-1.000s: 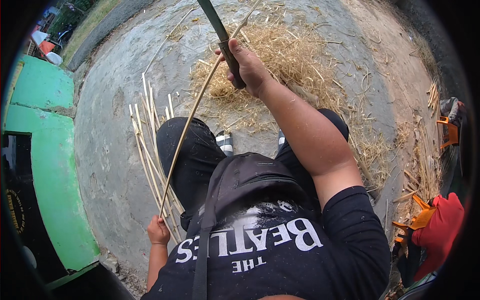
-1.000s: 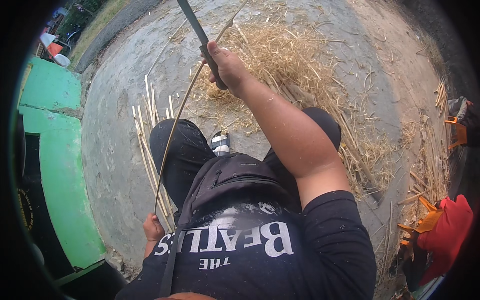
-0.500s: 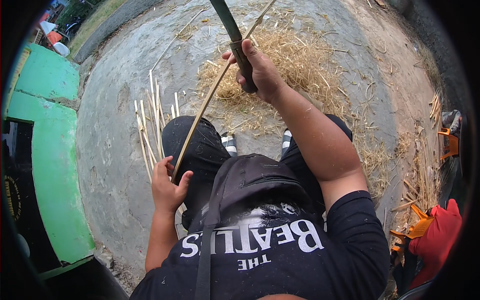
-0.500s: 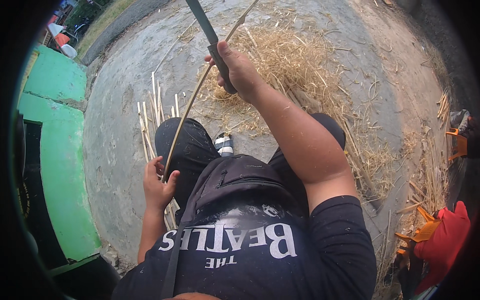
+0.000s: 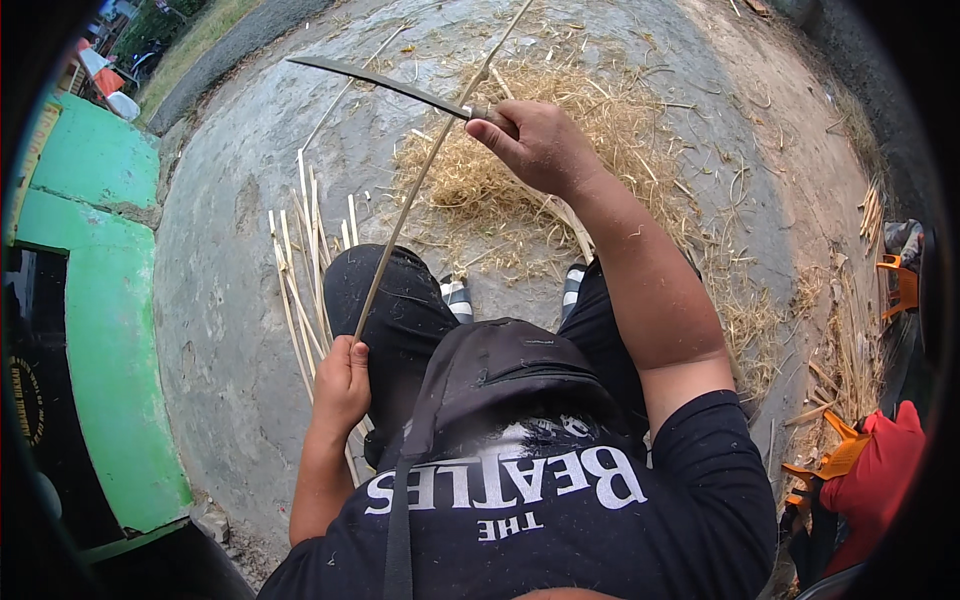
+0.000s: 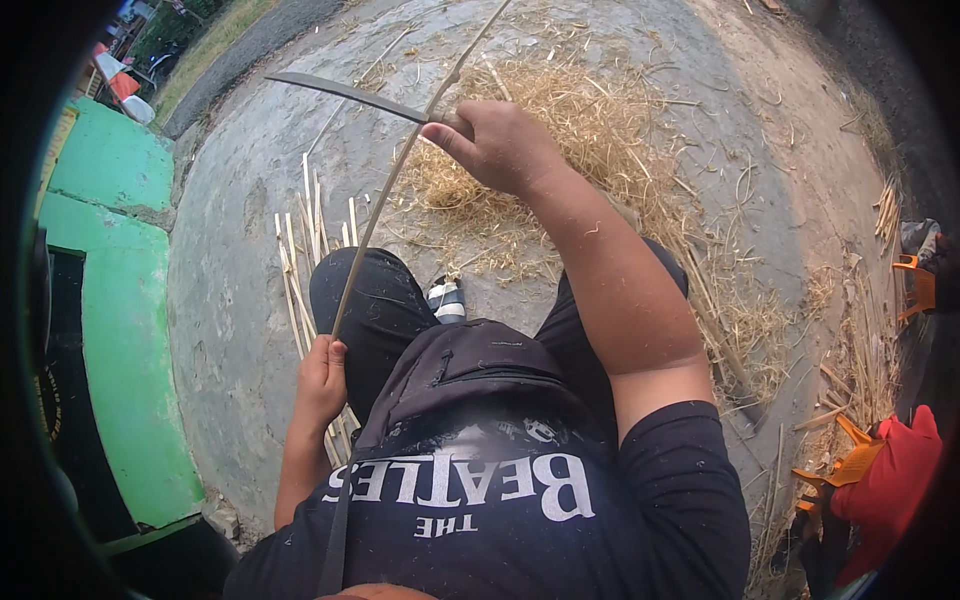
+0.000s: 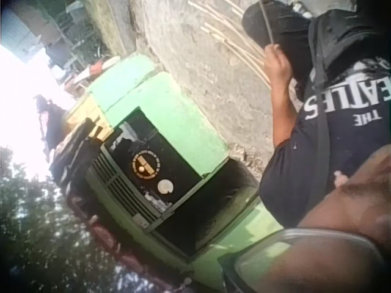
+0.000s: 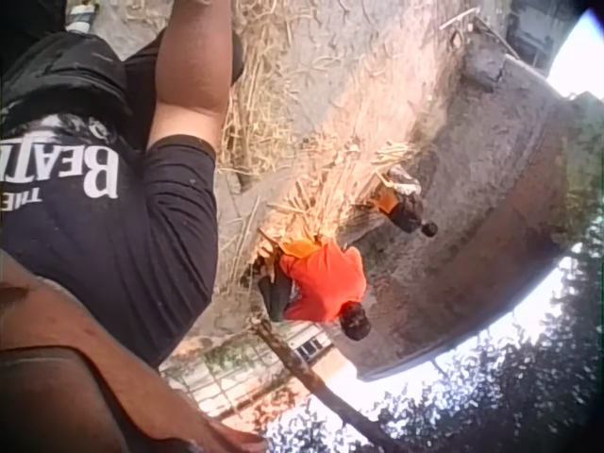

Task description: The person shaves a bamboo strip with a machete, bends the strip by hand, and shaves the strip again with the machete.

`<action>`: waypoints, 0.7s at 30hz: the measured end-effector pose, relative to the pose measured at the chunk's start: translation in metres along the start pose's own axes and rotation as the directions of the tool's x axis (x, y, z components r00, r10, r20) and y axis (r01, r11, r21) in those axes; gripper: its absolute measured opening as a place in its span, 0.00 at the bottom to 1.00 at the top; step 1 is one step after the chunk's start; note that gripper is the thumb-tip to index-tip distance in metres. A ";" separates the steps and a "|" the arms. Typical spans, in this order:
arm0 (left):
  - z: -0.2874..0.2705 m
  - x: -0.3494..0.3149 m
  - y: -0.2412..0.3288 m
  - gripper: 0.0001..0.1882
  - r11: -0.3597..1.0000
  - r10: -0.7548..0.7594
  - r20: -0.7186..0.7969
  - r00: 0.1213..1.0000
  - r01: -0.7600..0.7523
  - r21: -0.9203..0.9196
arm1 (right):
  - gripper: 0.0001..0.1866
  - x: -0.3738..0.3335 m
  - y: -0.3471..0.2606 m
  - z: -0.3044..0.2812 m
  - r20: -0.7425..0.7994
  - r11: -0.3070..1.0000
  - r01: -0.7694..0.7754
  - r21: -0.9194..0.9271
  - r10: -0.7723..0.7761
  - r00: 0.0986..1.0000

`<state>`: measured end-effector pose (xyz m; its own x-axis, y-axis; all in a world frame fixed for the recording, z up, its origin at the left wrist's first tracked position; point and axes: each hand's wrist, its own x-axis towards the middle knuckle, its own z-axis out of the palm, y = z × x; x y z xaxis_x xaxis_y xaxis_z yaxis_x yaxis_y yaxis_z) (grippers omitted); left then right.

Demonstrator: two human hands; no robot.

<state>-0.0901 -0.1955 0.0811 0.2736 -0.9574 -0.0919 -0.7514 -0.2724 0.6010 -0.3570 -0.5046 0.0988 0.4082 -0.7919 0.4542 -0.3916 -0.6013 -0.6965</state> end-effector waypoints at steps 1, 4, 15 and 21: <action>0.001 -0.002 -0.003 0.19 0.999 -0.038 0.002 0.999 0.038 0.002 | 0.36 -0.004 -0.006 0.000 0.122 0.991 -0.040 -0.128 0.056 0.991; 0.004 -0.008 -0.016 0.22 0.997 -0.076 -0.036 0.996 0.076 -0.010 | 0.35 -0.014 -0.013 0.011 0.290 0.957 -0.009 -0.290 0.097 0.952; 0.002 -0.010 -0.041 0.25 0.997 -0.078 -0.024 0.997 0.078 0.001 | 0.32 -0.009 0.033 0.048 0.328 0.963 -0.041 -0.266 0.131 0.936; -0.003 -0.004 -0.042 0.25 0.995 -0.080 0.034 0.996 0.082 -0.054 | 0.33 -0.013 0.007 0.059 0.520 0.960 0.093 -0.266 0.062 0.852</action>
<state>-0.0572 -0.1799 0.0587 0.3119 -0.9353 -0.1670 -0.6929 -0.3442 0.6336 -0.3162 -0.4918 0.0550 0.7522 -0.6566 0.0556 -0.5570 -0.6787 -0.4786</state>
